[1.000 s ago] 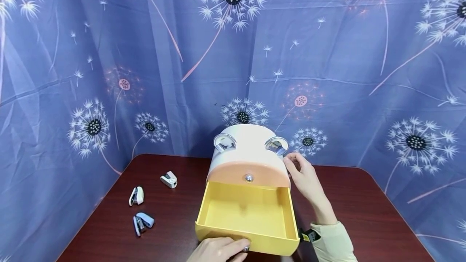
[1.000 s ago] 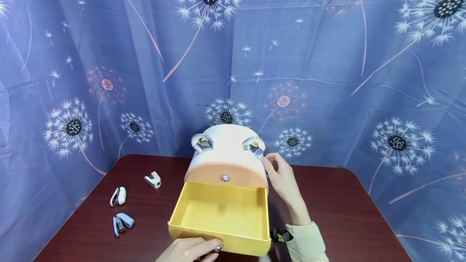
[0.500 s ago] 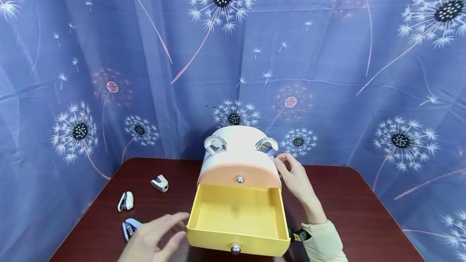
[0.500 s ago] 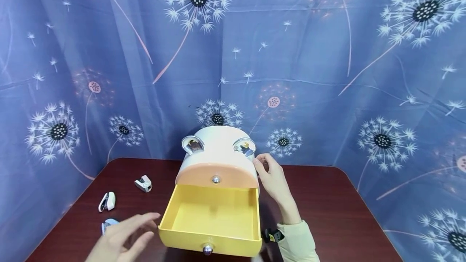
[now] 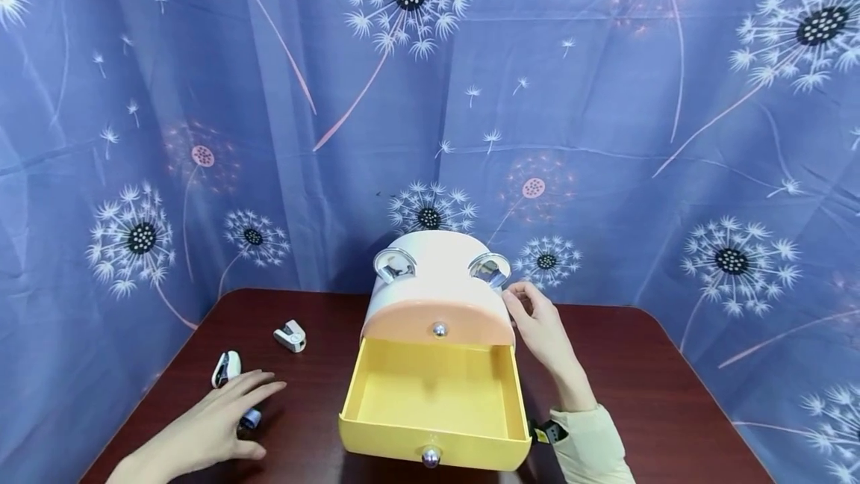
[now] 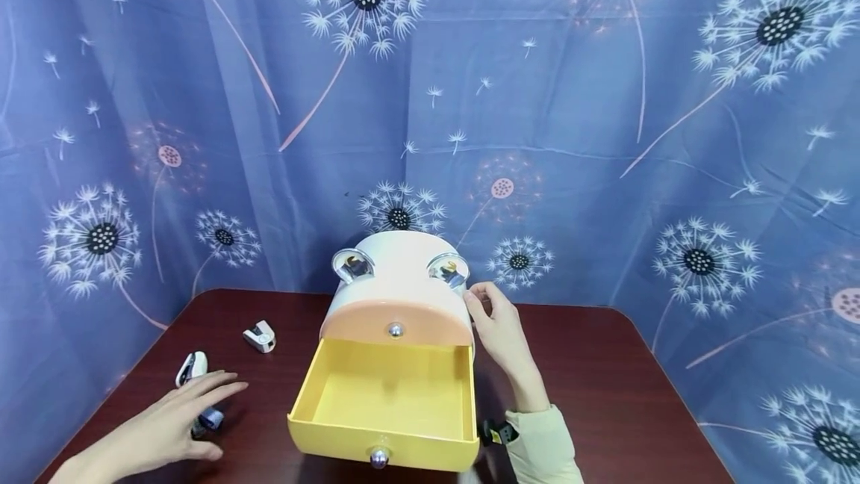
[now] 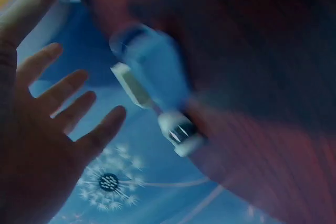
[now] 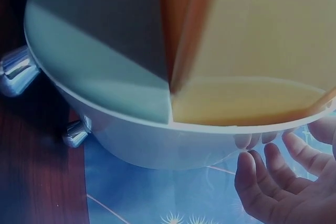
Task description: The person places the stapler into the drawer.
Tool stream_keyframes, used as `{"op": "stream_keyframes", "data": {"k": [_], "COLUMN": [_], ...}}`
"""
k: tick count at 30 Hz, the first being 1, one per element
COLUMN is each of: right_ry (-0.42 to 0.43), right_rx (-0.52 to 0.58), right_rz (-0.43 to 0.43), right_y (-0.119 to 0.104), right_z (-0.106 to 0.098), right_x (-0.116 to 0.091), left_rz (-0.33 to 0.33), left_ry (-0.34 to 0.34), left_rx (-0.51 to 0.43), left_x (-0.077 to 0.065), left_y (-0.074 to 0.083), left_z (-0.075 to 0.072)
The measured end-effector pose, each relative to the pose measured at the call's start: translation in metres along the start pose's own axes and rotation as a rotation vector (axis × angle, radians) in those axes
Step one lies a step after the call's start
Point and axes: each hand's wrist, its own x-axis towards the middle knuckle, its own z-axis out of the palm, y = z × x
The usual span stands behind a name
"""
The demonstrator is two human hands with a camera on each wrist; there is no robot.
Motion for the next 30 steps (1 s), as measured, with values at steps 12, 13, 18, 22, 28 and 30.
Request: {"op": "stream_keyframes", "data": {"k": [12,13,18,22,28,30], "right_ry": [0.024,0.026,0.03,0.026,0.025,0.021], "right_rx": [-0.026,-0.026,-0.026,-0.021,-0.017,-0.016], "right_rz": [-0.022,-0.022,-0.022,-0.015,-0.017,-0.012], "right_y": [-0.002,-0.002,-0.001,0.001,0.002,0.002], "right_z": [0.002,0.002,0.001,0.001,0.001,0.001], "right_x": [0.001,0.001,0.0,0.0,0.0,0.0], "left_rz": [-0.134,-0.135,-0.152,-0.192,-0.131,-0.113], "left_ry": [-0.264,-0.27,-0.306,-0.365,-0.335,-0.304], "left_rx": [-0.097,-0.105,-0.152,-0.2,-0.141,-0.099], "left_x": [-0.004,-0.004,-0.004,-0.006,-0.011,-0.013], "left_y": [-0.029,-0.031,-0.038,-0.044,-0.05,-0.051], "left_z": [-0.004,-0.004,-0.003,-0.004,-0.001,0.0]}}
